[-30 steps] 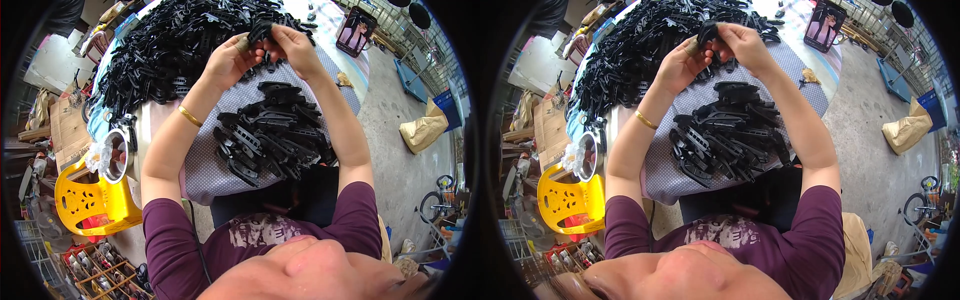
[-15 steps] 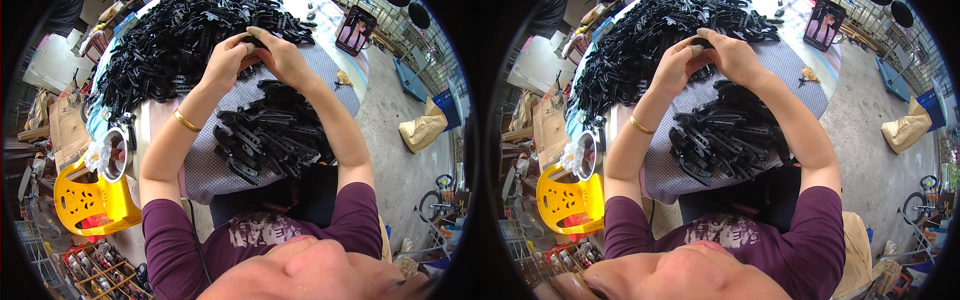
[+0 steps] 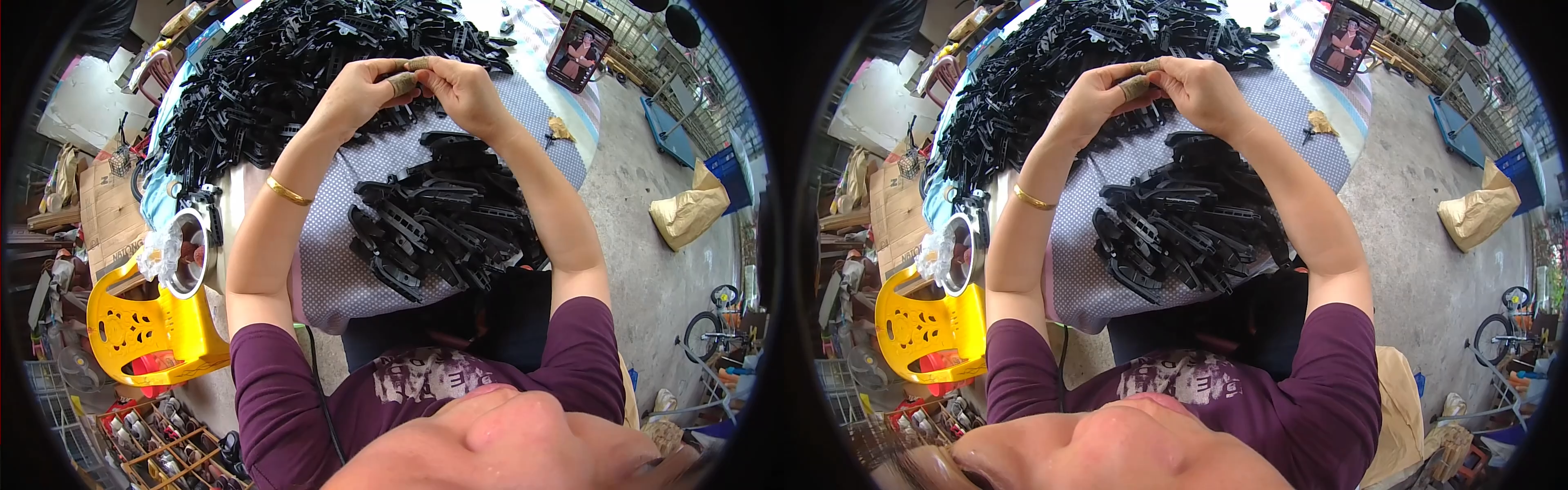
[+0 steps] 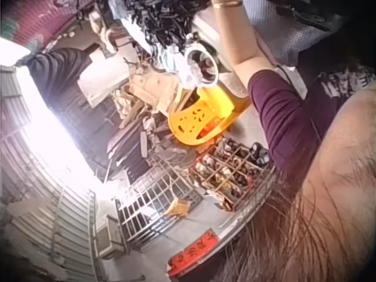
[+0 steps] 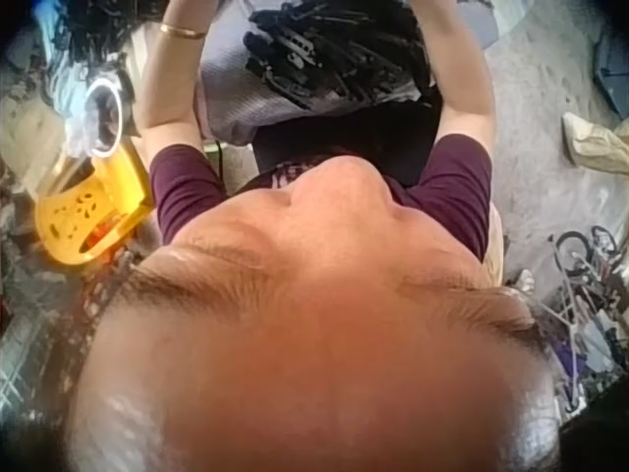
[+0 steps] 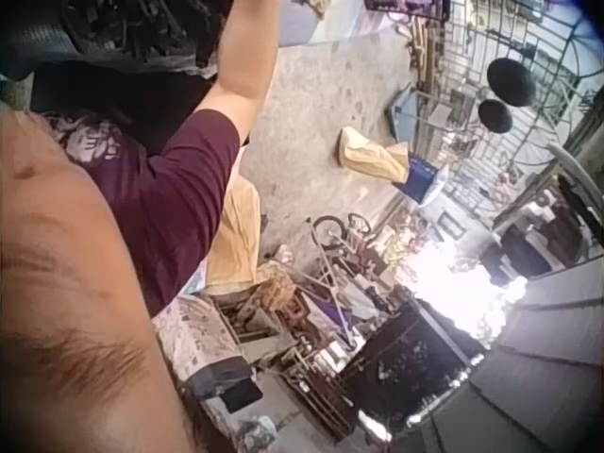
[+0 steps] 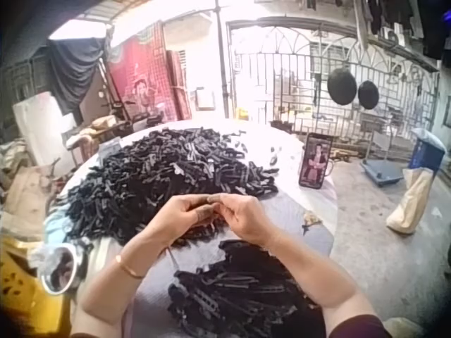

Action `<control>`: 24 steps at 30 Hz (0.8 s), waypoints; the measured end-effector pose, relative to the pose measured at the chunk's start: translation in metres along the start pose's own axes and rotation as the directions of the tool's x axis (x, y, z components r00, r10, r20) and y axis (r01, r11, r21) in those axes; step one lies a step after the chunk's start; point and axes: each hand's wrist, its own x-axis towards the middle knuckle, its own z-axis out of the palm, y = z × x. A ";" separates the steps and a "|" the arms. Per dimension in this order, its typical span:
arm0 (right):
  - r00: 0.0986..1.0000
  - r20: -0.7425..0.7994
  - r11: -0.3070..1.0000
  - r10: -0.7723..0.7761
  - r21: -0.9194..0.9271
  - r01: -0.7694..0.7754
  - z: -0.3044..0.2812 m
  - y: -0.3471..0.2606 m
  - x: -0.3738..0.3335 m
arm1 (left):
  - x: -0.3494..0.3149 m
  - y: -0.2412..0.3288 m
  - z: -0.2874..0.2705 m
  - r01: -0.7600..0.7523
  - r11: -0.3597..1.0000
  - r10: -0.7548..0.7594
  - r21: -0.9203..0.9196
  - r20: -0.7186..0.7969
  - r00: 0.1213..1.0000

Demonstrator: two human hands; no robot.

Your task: Assembling or inspecting black plastic hardware components at a workspace table.

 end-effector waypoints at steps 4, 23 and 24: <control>0.998 -0.053 0.983 -0.039 -0.180 0.029 -0.001 -0.010 0.000 | 0.001 -0.005 -0.004 -0.136 0.981 0.136 0.137 0.007 0.991; 0.943 0.050 0.838 0.330 0.444 -0.317 -0.056 0.012 0.006 | -0.014 0.014 0.019 -0.409 0.892 0.350 0.194 0.276 0.895; 0.896 -0.007 0.831 0.443 0.378 -0.408 -0.062 0.024 0.006 | -0.017 0.012 0.025 -0.414 0.891 0.318 0.188 0.393 0.863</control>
